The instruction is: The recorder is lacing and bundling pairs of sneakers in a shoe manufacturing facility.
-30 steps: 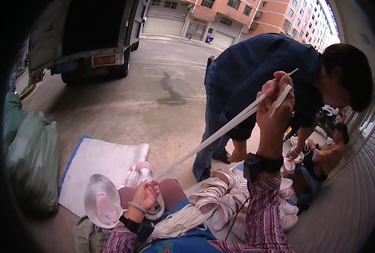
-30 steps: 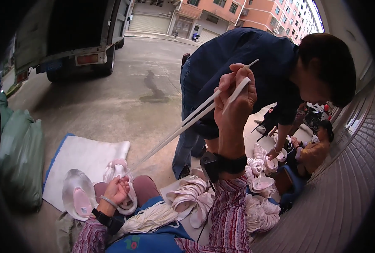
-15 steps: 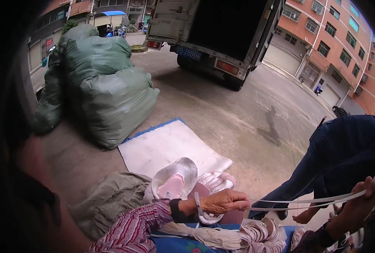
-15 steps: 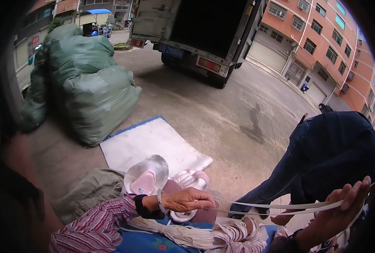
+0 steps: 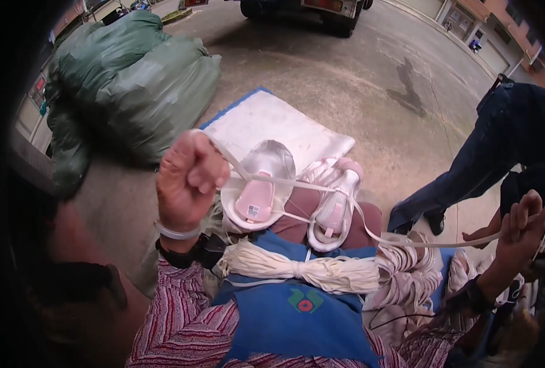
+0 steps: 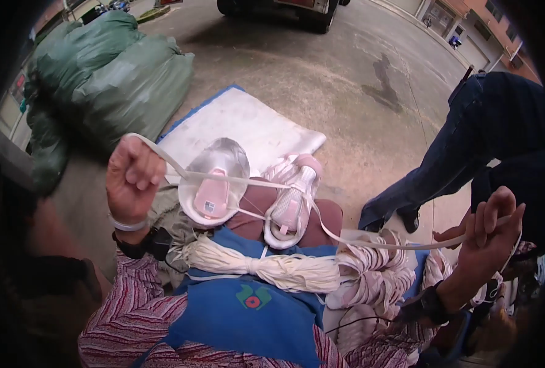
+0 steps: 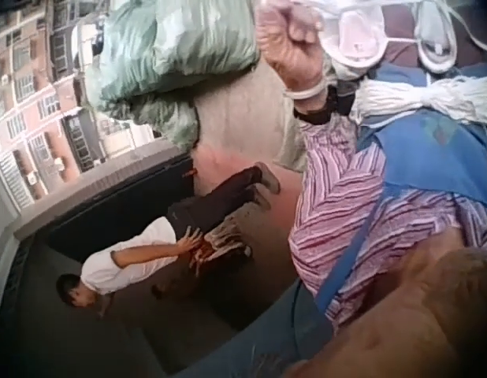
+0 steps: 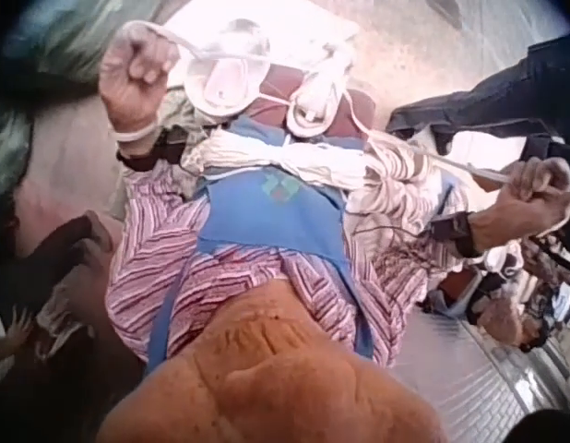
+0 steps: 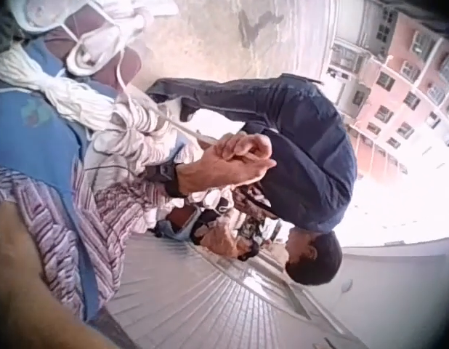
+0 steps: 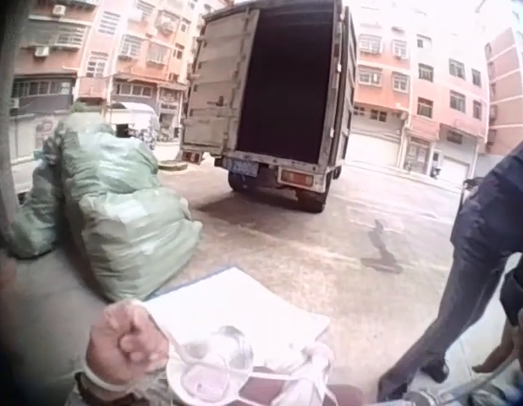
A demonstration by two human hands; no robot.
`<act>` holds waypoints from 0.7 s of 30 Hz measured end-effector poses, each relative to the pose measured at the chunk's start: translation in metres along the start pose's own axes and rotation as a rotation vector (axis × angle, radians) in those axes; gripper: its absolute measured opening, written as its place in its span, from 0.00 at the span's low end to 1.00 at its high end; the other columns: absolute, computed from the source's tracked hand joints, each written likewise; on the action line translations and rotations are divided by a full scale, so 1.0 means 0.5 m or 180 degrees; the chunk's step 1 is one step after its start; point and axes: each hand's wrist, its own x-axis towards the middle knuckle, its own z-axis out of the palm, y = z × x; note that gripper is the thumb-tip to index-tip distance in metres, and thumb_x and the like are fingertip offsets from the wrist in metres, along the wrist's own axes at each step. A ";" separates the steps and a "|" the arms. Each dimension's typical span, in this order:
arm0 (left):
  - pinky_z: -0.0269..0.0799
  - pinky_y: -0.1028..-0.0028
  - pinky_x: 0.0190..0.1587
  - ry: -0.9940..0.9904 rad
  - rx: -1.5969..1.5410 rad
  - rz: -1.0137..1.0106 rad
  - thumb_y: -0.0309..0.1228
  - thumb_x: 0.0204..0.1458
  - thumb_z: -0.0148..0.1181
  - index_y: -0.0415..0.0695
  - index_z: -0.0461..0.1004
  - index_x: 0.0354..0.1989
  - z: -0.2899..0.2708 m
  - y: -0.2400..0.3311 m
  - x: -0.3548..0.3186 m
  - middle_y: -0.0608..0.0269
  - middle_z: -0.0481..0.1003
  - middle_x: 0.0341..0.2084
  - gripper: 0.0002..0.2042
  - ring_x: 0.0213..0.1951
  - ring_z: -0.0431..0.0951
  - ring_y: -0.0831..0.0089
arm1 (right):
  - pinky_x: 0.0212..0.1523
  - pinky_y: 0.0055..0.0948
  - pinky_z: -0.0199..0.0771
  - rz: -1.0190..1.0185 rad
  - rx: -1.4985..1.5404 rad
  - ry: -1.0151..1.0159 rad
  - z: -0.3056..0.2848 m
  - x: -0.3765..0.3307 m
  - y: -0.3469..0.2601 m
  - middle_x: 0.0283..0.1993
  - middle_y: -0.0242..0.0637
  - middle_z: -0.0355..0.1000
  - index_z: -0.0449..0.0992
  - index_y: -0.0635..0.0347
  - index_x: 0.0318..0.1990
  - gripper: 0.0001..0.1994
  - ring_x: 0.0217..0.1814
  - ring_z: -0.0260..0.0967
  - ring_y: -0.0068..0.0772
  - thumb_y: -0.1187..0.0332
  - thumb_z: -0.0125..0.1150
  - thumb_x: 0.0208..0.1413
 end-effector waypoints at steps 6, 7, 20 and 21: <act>0.56 0.79 0.27 0.0706 -0.0389 0.0664 0.26 0.60 0.40 0.35 0.64 0.35 -0.201 0.225 -0.063 0.70 0.57 0.15 0.07 0.19 0.57 0.80 | 0.16 0.14 0.41 0.1620 -0.1433 0.0549 0.087 -0.109 0.286 0.16 0.21 0.57 0.75 0.62 0.32 0.15 0.15 0.46 0.09 0.60 0.47 0.61; 0.55 0.79 0.25 0.0854 -0.0466 0.0707 0.25 0.60 0.40 0.35 0.63 0.34 -0.241 0.244 -0.078 0.69 0.56 0.15 0.07 0.18 0.55 0.79 | 0.16 0.15 0.45 0.1696 -0.1591 0.0380 0.073 -0.133 0.339 0.17 0.21 0.60 0.75 0.63 0.32 0.15 0.16 0.50 0.10 0.60 0.48 0.61; 0.50 0.85 0.11 0.1078 0.1247 -0.0095 0.28 0.62 0.36 0.36 0.52 0.61 -0.185 0.121 -0.085 0.74 0.52 0.09 0.19 0.09 0.47 0.86 | 0.31 0.38 0.70 0.0255 -0.3734 -0.0476 0.190 -0.148 0.487 0.31 0.40 0.66 0.74 0.57 0.31 0.07 0.31 0.70 0.45 0.64 0.57 0.51; 0.49 0.86 0.10 0.1121 0.1317 -0.0110 0.28 0.62 0.36 0.37 0.52 0.61 -0.152 0.074 -0.071 0.74 0.52 0.10 0.19 0.09 0.47 0.87 | 0.31 0.38 0.70 0.0274 -0.3721 -0.0498 0.198 -0.149 0.496 0.31 0.40 0.66 0.74 0.57 0.31 0.07 0.31 0.70 0.45 0.64 0.57 0.51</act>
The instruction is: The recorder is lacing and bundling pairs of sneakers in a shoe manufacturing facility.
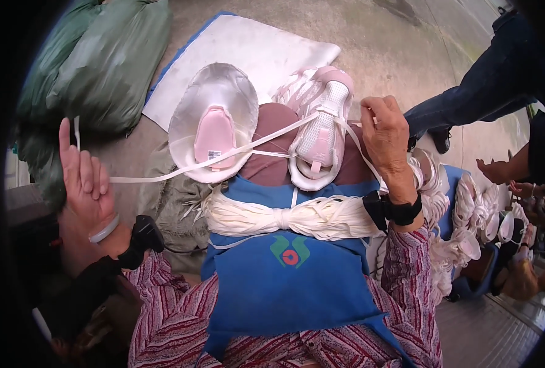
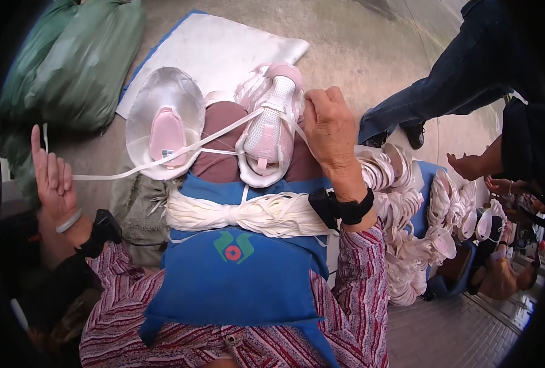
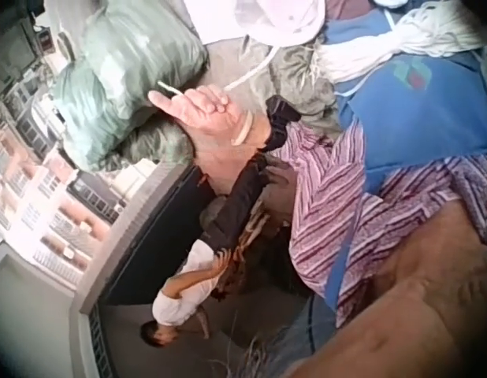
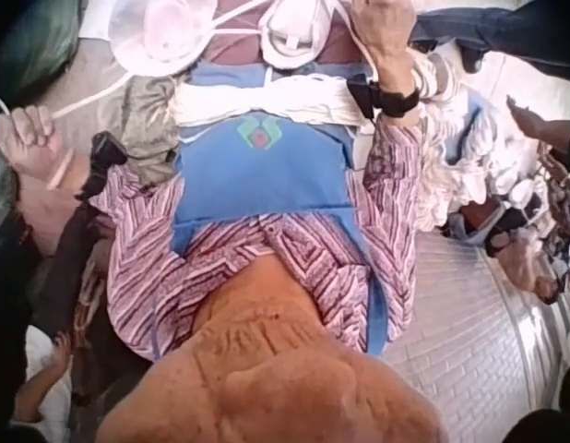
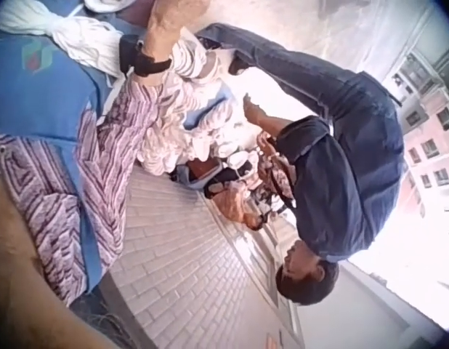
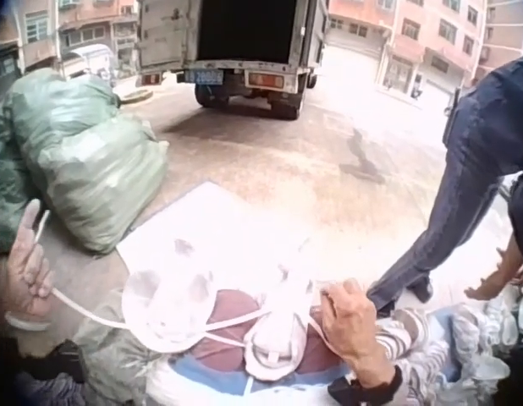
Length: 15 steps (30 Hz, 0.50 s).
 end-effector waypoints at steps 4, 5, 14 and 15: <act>0.49 0.87 0.10 -0.0419 0.0216 -0.0752 0.26 0.60 0.39 0.35 0.62 0.54 0.146 -0.135 0.015 0.72 0.61 0.15 0.15 0.10 0.49 0.89 | 0.30 0.38 0.71 -0.0388 -0.0183 -0.0430 0.033 -0.007 -0.004 0.30 0.38 0.67 0.74 0.56 0.30 0.05 0.29 0.70 0.43 0.67 0.58 0.48; 0.48 0.88 0.10 -0.0645 0.0349 -0.1021 0.25 0.59 0.39 0.34 0.65 0.51 0.176 -0.160 0.016 0.71 0.64 0.17 0.14 0.10 0.50 0.90 | 0.29 0.38 0.71 -0.0406 -0.0203 -0.0512 0.042 -0.009 -0.004 0.30 0.38 0.67 0.74 0.56 0.29 0.05 0.29 0.70 0.43 0.66 0.57 0.49; 0.68 0.74 0.30 -0.1763 0.2479 0.0297 0.27 0.52 0.53 0.38 0.73 0.35 0.315 -0.365 0.041 0.58 0.74 0.26 0.07 0.27 0.74 0.68 | 0.29 0.35 0.71 -0.0387 -0.0872 -0.0802 0.030 -0.005 -0.042 0.29 0.39 0.68 0.75 0.56 0.29 0.04 0.29 0.71 0.42 0.67 0.58 0.49; 0.69 0.72 0.31 -0.1907 0.2702 0.0647 0.27 0.51 0.54 0.38 0.73 0.35 0.312 -0.383 0.041 0.58 0.75 0.27 0.07 0.27 0.75 0.65 | 0.28 0.36 0.71 -0.0359 -0.0998 -0.0842 0.034 -0.006 -0.048 0.28 0.39 0.68 0.75 0.56 0.28 0.04 0.28 0.71 0.43 0.67 0.57 0.49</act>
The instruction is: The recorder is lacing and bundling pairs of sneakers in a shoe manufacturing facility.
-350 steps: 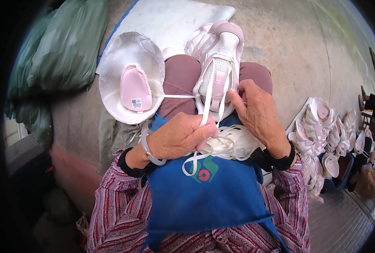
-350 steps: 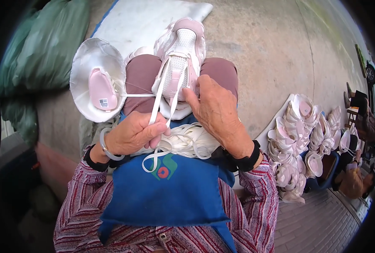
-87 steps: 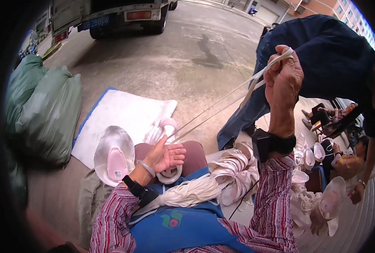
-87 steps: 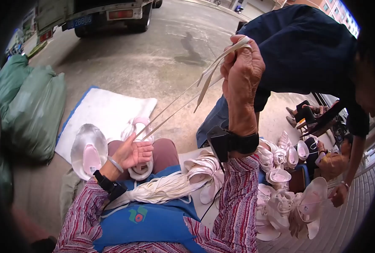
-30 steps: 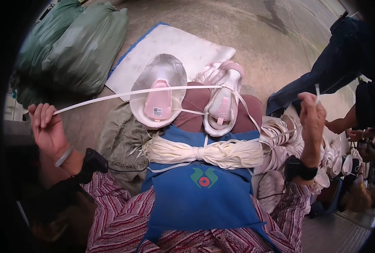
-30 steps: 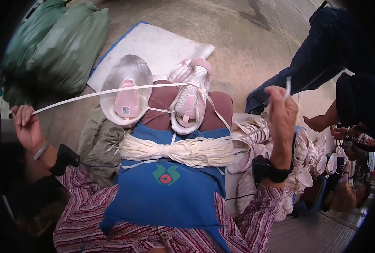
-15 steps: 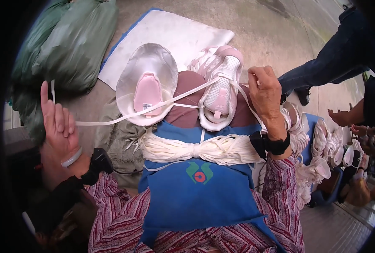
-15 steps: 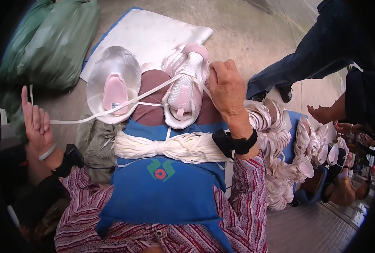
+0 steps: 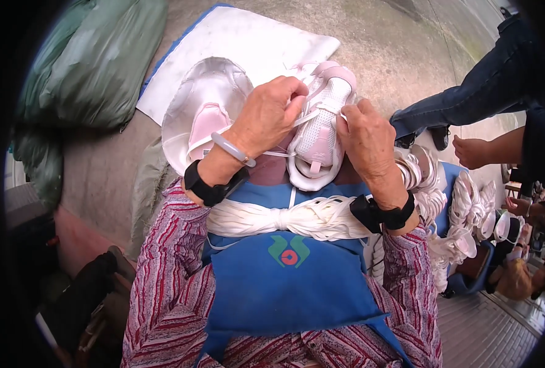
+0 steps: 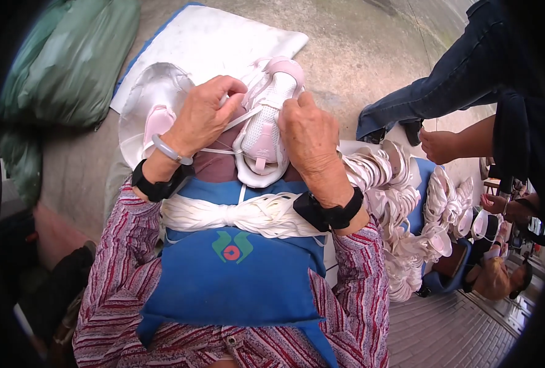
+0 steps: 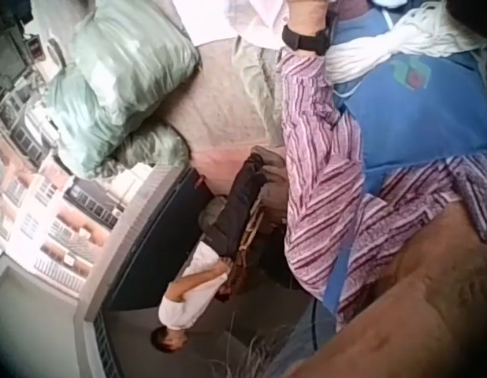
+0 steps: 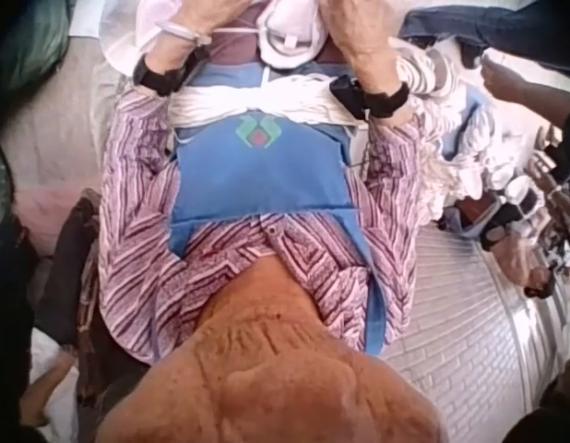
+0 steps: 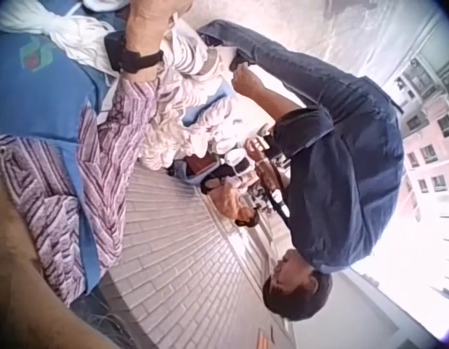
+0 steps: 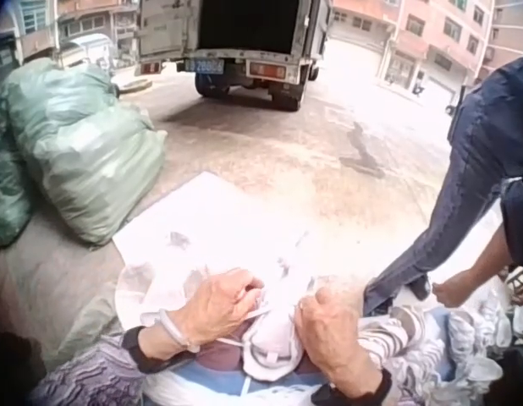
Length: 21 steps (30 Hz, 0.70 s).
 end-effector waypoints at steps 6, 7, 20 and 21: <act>0.70 0.70 0.32 -0.0511 0.0083 -0.0173 0.27 0.49 0.56 0.37 0.73 0.31 0.044 -0.009 0.000 0.51 0.75 0.25 0.06 0.27 0.76 0.60 | 0.27 0.38 0.73 -0.0079 -0.0061 -0.0173 0.005 -0.004 -0.007 0.31 0.43 0.68 0.72 0.62 0.27 0.04 0.28 0.73 0.45 0.72 0.53 0.47; 0.70 0.70 0.32 -0.0525 0.0082 -0.0182 0.27 0.49 0.56 0.37 0.73 0.31 0.042 -0.009 -0.001 0.51 0.75 0.25 0.06 0.27 0.76 0.60 | 0.27 0.38 0.73 -0.0071 -0.0052 -0.0185 0.008 -0.003 -0.008 0.31 0.43 0.68 0.72 0.62 0.27 0.04 0.28 0.73 0.45 0.72 0.53 0.47; 0.71 0.66 0.32 -0.0690 0.0566 0.0089 0.29 0.50 0.53 0.39 0.75 0.32 0.044 0.014 0.034 0.49 0.75 0.25 0.07 0.28 0.77 0.56 | 0.24 0.40 0.73 -0.0263 0.0428 0.0275 0.037 0.005 0.023 0.30 0.43 0.69 0.71 0.62 0.28 0.04 0.26 0.72 0.44 0.72 0.53 0.45; 0.71 0.68 0.32 -0.0675 0.0684 0.0025 0.28 0.50 0.54 0.39 0.75 0.33 0.037 0.011 0.029 0.50 0.75 0.25 0.06 0.28 0.77 0.57 | 0.23 0.39 0.73 -0.0319 0.0344 0.0316 0.038 0.006 0.007 0.29 0.45 0.70 0.73 0.63 0.27 0.05 0.26 0.73 0.41 0.72 0.52 0.44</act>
